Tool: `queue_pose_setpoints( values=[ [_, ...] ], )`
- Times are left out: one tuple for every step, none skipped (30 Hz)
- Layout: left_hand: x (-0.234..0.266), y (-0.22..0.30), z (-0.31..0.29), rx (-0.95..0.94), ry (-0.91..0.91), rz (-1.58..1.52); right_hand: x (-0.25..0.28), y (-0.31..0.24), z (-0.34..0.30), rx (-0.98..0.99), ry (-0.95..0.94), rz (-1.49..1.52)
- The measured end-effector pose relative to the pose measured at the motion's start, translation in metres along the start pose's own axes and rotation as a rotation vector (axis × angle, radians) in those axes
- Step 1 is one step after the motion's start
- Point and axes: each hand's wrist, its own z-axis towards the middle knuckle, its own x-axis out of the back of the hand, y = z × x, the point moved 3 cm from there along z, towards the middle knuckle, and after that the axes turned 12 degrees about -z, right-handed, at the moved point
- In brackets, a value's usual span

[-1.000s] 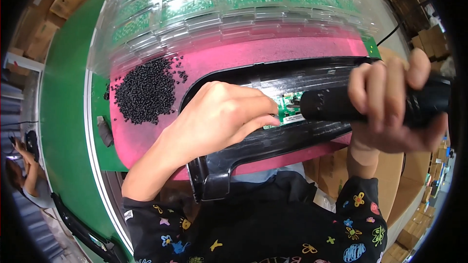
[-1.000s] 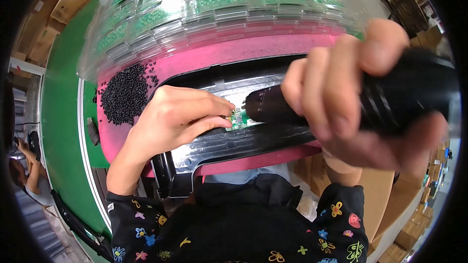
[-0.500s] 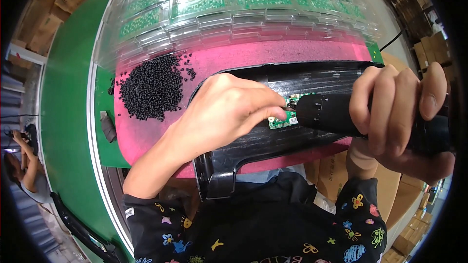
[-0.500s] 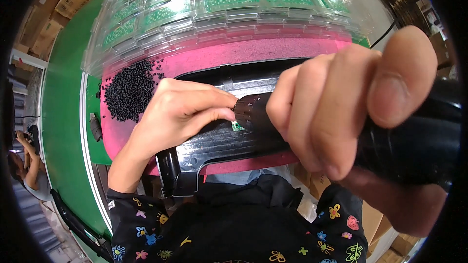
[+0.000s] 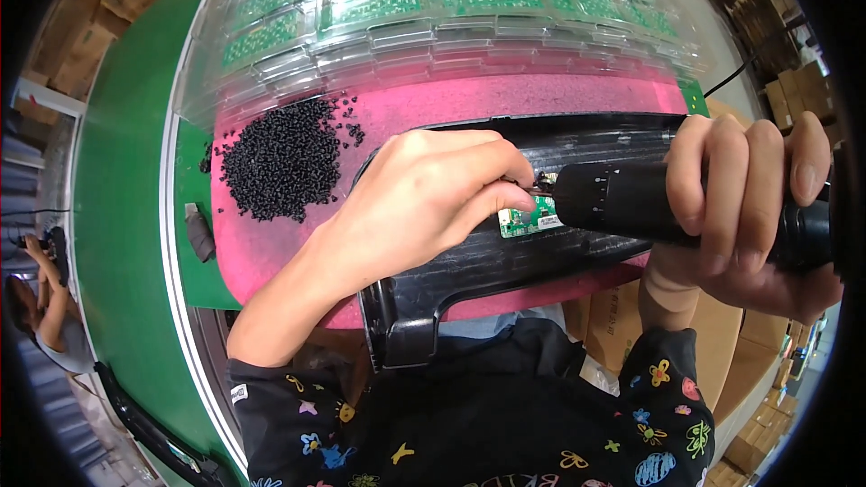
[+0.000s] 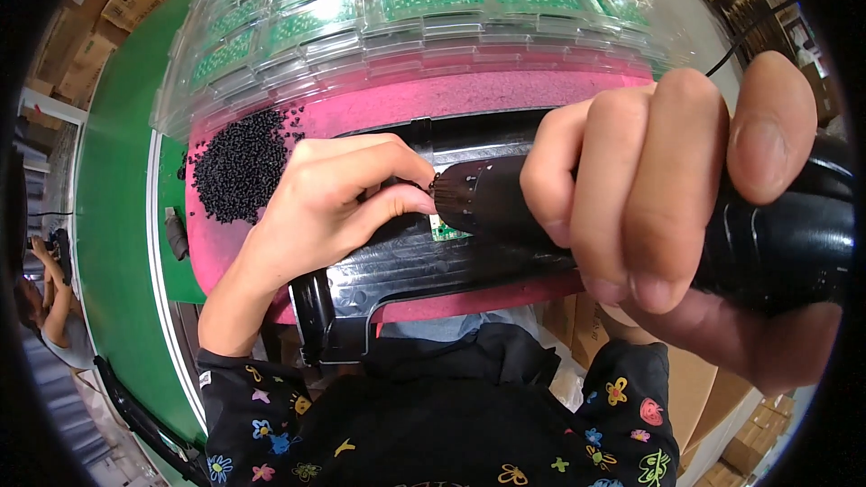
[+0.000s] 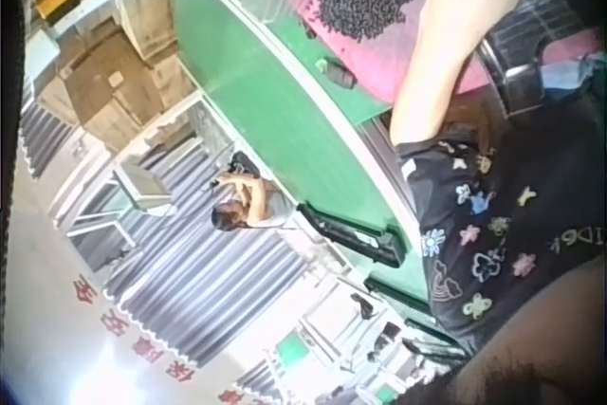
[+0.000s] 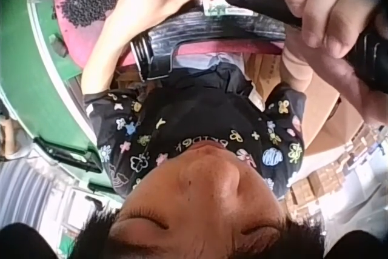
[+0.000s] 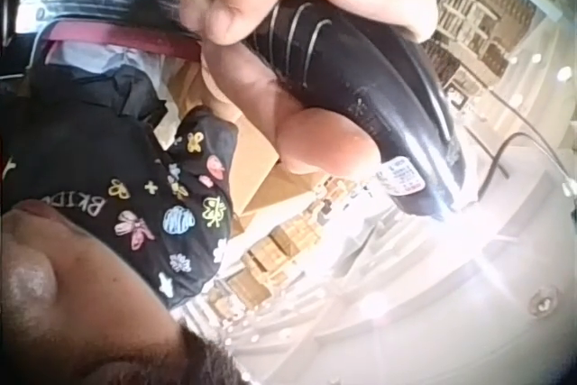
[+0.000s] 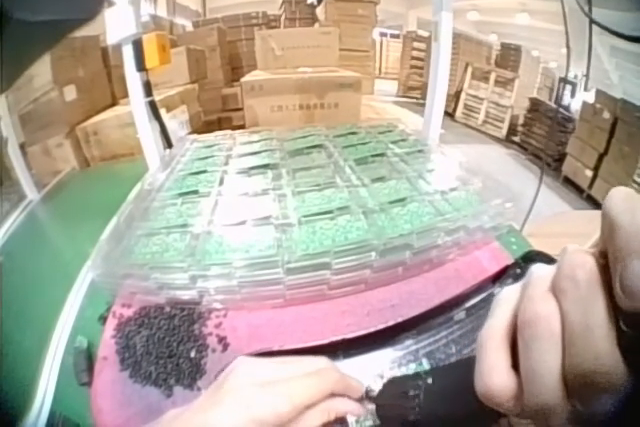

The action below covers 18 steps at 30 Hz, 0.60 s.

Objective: Screwing circuit boards into plastic housings using an electric screwdriver.

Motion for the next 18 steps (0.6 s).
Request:
queue_pose_setpoints(
  values=[
    [0.000, -0.001, -0.001, 0.001, -0.001, 0.001, -0.001, 0.000, -0.001, 0.001, 0.001, 0.001],
    [0.001, -0.002, -0.002, -0.035, 0.056, -0.017, -0.002, 0.001, -0.001, -0.033, 0.005, -0.025],
    [0.003, -0.002, -0.003, -0.069, 0.113, -0.036, -0.003, 0.003, -0.001, -0.068, 0.009, -0.051],
    [0.005, -0.001, -0.004, -0.030, 0.125, -0.047, -0.004, 0.004, -0.001, -0.102, 0.014, -0.075],
    [0.004, 0.000, -0.002, -0.037, 0.116, -0.052, -0.004, 0.001, -0.001, -0.131, 0.021, -0.113],
    [0.003, 0.001, -0.001, -0.009, 0.102, -0.051, -0.003, 0.000, 0.001, -0.146, -0.051, -0.125],
    [0.001, 0.001, 0.002, 0.019, 0.088, -0.051, -0.003, -0.001, 0.003, -0.160, -0.122, -0.137],
    [0.001, 0.000, 0.002, 0.020, 0.088, -0.050, -0.002, -0.003, 0.004, -0.160, -0.122, -0.136],
    [0.000, 0.000, 0.003, 0.012, 0.097, -0.043, -0.003, -0.004, 0.005, -0.187, -0.179, -0.200],
    [-0.001, 0.000, 0.004, 0.003, 0.105, -0.038, -0.004, -0.005, 0.005, -0.213, -0.235, -0.266],
    [0.000, -0.001, 0.001, 0.012, 0.112, -0.028, -0.003, 0.000, 0.002, -0.215, -0.239, -0.251],
    [0.001, -0.001, -0.002, 0.020, 0.112, 0.050, 0.000, 0.008, -0.002, -0.275, -0.214, -0.249],
    [0.001, -0.002, -0.005, 0.029, 0.112, 0.128, 0.002, 0.016, -0.006, -0.336, -0.191, -0.247],
    [0.002, -0.004, -0.004, 0.045, 0.147, 0.154, 0.004, 0.017, -0.007, -0.397, -0.158, -0.266],
    [0.005, -0.006, -0.003, 0.062, 0.182, 0.181, 0.001, 0.018, -0.008, -0.437, -0.132, -0.334],
    [0.009, -0.009, -0.002, 0.095, 0.195, 0.138, -0.003, 0.020, -0.010, -0.434, -0.096, -0.396],
    [0.008, -0.009, -0.002, 0.097, 0.197, 0.137, -0.006, 0.022, -0.011, -0.427, -0.064, -0.450],
    [0.007, -0.010, -0.002, 0.119, 0.213, 0.087, -0.006, 0.024, -0.011, -0.430, -0.066, -0.449]
  ],
)
